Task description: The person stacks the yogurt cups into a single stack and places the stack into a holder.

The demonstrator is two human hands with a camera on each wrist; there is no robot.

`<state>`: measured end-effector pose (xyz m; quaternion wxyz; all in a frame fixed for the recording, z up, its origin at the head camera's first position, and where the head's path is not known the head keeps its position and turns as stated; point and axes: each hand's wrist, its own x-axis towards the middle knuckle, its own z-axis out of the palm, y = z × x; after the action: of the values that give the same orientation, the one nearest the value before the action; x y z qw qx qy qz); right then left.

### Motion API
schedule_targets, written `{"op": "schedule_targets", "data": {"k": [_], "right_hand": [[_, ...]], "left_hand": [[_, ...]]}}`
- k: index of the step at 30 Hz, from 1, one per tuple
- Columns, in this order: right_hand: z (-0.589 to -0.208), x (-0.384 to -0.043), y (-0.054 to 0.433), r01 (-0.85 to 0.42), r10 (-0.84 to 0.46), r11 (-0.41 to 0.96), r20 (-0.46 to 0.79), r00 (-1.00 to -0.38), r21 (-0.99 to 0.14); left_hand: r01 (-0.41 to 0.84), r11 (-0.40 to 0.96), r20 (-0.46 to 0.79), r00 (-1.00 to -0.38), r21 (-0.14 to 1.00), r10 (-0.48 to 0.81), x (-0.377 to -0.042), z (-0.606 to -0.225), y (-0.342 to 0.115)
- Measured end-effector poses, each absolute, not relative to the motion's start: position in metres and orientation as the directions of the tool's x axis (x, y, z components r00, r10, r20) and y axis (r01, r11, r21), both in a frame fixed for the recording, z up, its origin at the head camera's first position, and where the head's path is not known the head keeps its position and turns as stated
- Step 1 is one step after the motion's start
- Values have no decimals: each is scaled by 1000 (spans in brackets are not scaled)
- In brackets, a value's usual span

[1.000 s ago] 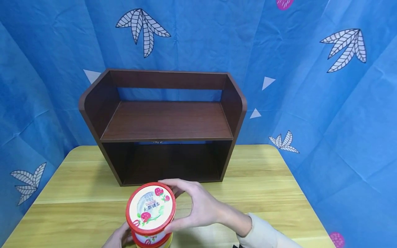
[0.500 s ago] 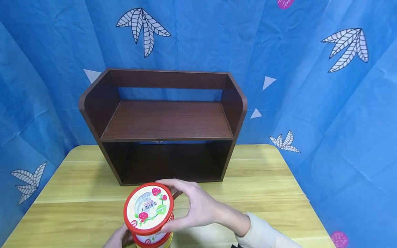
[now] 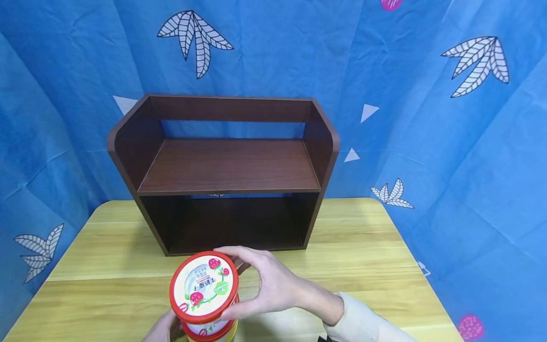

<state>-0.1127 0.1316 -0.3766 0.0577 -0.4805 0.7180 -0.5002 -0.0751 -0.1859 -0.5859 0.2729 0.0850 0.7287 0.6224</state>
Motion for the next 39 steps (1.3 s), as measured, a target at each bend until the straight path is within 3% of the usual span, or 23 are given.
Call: {"op": "schedule_targets", "data": {"k": [13,23,39], "right_hand": [[-378,-113,131,-632,-739,27,410,-534,-774],[-382,-109,132,-599,-720,41,392,-573,-800],[-394,-112,163,-649,-576,-17,538,-615,-761]], "left_hand": [[-247,232,-329,-826,941,458,-77,-578,-185],[-261,223,-337,-825,939,453,-75,-566,-184],[-235,226,-317,-830,945,459,-76,-579,-187]]}}
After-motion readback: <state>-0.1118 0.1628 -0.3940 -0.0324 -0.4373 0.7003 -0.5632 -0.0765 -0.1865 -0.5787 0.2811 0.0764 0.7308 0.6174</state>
